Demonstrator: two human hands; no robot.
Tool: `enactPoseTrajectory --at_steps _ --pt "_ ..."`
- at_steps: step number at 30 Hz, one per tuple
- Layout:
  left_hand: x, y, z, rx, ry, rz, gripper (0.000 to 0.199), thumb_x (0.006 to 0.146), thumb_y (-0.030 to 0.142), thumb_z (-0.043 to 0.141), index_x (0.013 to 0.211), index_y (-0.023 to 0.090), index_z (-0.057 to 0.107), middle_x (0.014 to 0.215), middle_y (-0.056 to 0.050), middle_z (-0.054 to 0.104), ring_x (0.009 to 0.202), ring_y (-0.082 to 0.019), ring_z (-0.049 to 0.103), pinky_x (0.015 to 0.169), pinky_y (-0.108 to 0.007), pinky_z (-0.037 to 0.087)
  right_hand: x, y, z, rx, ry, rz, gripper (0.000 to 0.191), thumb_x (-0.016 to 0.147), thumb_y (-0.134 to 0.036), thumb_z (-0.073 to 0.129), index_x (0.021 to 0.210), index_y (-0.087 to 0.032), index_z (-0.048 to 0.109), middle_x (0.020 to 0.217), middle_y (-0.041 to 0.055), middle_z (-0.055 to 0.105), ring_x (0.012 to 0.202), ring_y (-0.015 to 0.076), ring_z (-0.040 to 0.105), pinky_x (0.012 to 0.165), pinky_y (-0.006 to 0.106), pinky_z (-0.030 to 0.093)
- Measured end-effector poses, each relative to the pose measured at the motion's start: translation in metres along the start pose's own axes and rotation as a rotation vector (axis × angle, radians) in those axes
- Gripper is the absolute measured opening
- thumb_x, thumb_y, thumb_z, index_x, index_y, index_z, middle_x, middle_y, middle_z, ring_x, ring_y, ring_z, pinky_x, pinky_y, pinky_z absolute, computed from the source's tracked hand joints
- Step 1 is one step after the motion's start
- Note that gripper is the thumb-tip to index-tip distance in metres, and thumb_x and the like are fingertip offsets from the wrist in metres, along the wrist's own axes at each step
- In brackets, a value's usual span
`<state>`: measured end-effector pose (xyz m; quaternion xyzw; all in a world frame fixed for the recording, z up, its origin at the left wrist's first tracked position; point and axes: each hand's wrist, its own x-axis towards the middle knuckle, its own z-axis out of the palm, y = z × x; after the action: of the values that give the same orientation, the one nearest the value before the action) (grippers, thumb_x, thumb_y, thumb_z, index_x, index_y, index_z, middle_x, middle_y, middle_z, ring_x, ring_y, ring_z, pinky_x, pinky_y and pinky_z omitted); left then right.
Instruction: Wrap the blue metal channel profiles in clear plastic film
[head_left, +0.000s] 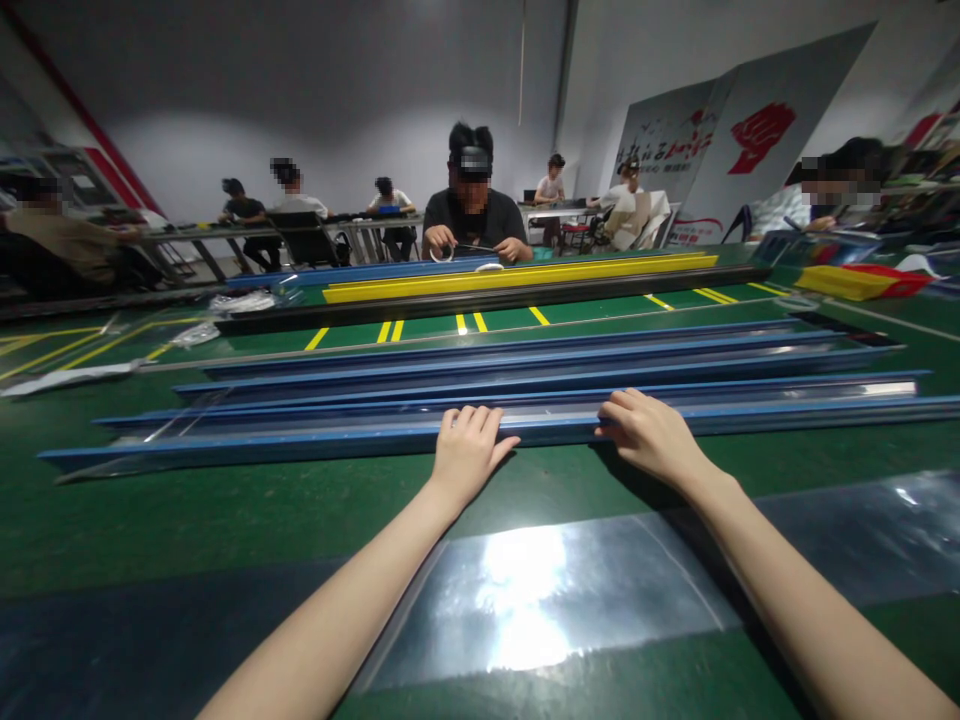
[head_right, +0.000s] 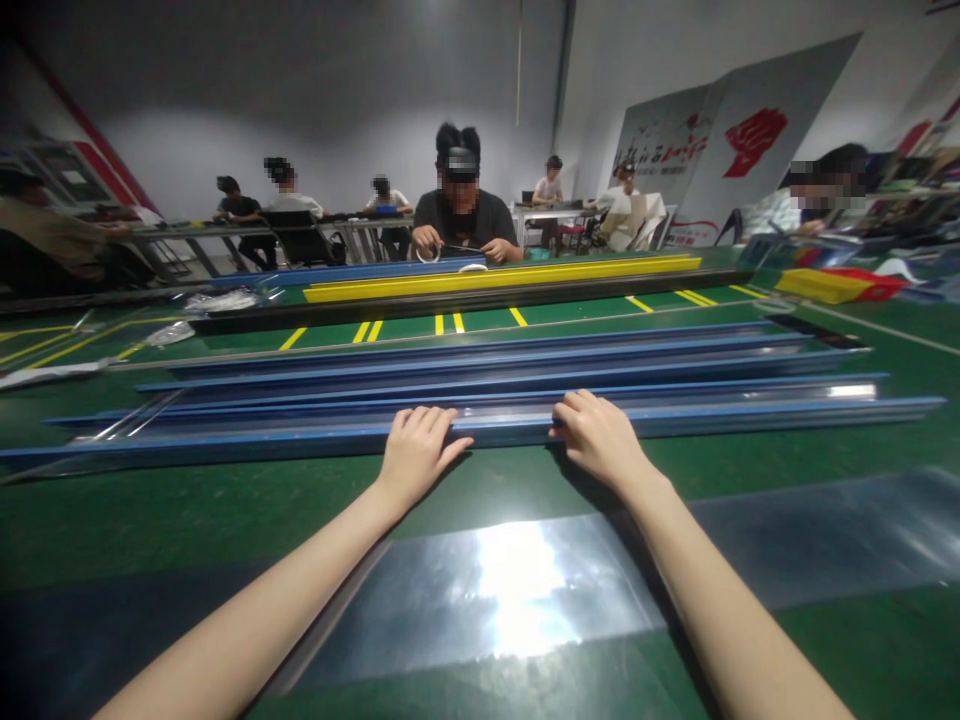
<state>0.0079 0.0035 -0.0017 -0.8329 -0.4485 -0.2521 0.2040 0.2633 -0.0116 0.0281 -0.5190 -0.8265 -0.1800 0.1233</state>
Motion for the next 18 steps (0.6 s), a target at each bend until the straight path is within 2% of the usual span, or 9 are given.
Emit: enactPoseTrajectory --at_steps 6,9,14,18 --pt "0.001 0.001 0.000 0.019 -0.053 -0.027 0.031 0.081 0.047 0.048 0.086 0.017 0.056 0.084 -0.005 0.062 0.080 -0.020 0.051 0.071 -0.033 0.030 -0.004 0.005 0.003 -0.026 0.018 0.045 0.010 0.078 -0.024 0.047 0.069 -0.020 0.049 0.074 0.0052 0.055 0.075 0.0185 0.045 0.063 0.028 0.029" --pt "0.002 0.001 -0.001 0.028 -0.061 -0.033 0.031 0.081 0.048 0.048 0.083 0.017 0.055 0.081 -0.004 0.062 0.078 -0.020 0.051 0.071 -0.033 0.029 -0.003 0.000 0.003 -0.057 0.022 0.049 0.014 0.078 -0.030 0.047 0.072 -0.019 0.050 0.077 0.0063 0.056 0.077 0.0200 0.046 0.065 0.030 0.029" --pt "0.002 0.002 -0.001 0.037 -0.062 -0.033 0.031 0.081 0.047 0.048 0.081 0.017 0.055 0.079 -0.004 0.061 0.077 -0.020 0.051 0.070 -0.033 0.029 0.004 -0.015 0.006 0.022 0.050 0.050 0.030 0.082 -0.047 0.042 0.078 -0.019 0.050 0.079 0.0069 0.058 0.078 0.0208 0.047 0.067 0.031 0.030" --pt "0.002 0.002 -0.001 0.046 -0.059 -0.032 0.031 0.081 0.048 0.048 0.082 0.017 0.055 0.079 -0.004 0.061 0.077 -0.020 0.051 0.070 -0.033 0.029 0.010 -0.031 0.012 0.125 0.077 0.027 0.030 0.085 -0.046 0.040 0.083 -0.018 0.051 0.081 0.0067 0.058 0.079 0.0200 0.048 0.067 0.030 0.031"
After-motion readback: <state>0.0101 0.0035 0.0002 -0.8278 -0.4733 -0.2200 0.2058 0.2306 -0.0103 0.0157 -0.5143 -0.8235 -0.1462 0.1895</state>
